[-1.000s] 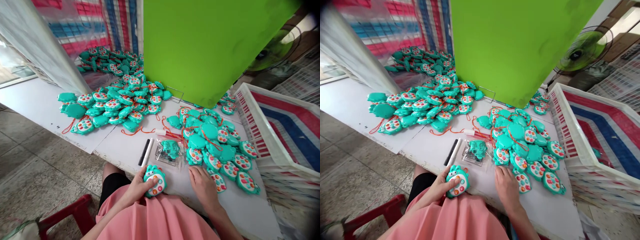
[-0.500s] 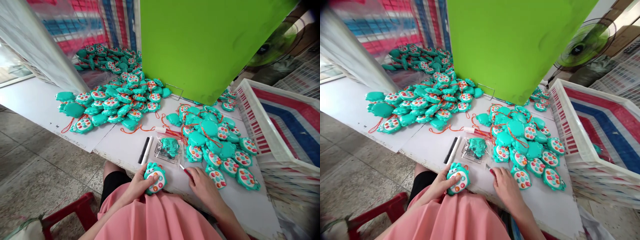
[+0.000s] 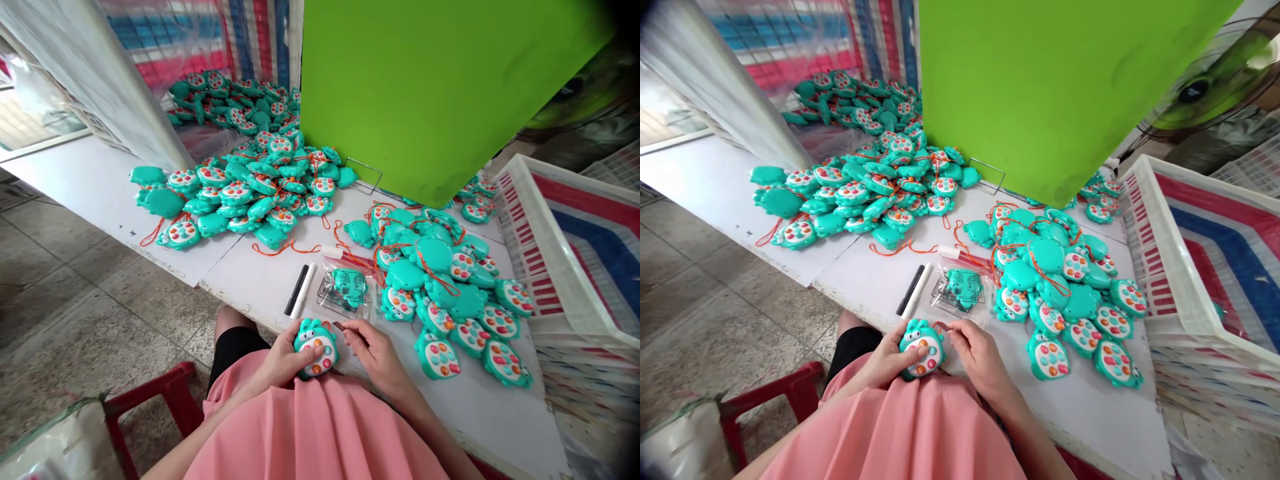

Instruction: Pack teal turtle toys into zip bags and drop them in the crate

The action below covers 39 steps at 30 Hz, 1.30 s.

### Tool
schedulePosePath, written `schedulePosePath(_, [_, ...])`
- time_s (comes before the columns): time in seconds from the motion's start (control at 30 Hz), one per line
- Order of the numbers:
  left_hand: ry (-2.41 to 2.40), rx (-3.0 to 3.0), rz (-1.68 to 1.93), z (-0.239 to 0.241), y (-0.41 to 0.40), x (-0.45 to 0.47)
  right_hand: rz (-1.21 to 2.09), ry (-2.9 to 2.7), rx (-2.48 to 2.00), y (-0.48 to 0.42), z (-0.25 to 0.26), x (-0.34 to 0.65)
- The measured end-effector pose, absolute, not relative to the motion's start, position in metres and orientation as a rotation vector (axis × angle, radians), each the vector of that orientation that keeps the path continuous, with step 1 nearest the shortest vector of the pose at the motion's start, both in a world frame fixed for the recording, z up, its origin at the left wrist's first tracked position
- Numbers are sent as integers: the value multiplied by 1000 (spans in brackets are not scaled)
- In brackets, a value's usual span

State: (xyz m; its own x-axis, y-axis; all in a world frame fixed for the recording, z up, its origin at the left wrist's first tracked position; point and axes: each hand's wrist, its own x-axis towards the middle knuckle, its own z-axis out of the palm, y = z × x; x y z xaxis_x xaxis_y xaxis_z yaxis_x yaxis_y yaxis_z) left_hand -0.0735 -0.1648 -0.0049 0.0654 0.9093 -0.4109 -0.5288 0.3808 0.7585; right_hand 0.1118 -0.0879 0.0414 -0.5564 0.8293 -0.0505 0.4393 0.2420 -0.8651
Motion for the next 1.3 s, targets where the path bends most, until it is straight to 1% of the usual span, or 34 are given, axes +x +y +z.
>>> schedulePosePath(0.2, [1041, 520, 1187, 1, -164, -72, 1198, -2058, -1092, -87, 34, 85])
schedulePosePath(0.5, [1093, 626, 1182, -3, -164, -72, 909, -2256, -1072, -87, 35, 80])
schedulePosePath(0.83, [1048, 609, 1200, -7, -165, -74, 789, -2344, -1066, -85, 33, 76])
schedulePosePath(1.07, [986, 533, 1219, -3, -164, -74, 863, -2263, -1081, -86, 36, 78])
schedulePosePath(1.3, [990, 514, 1216, -8, -164, -73, 794, -2353, -1034, -84, 39, 76])
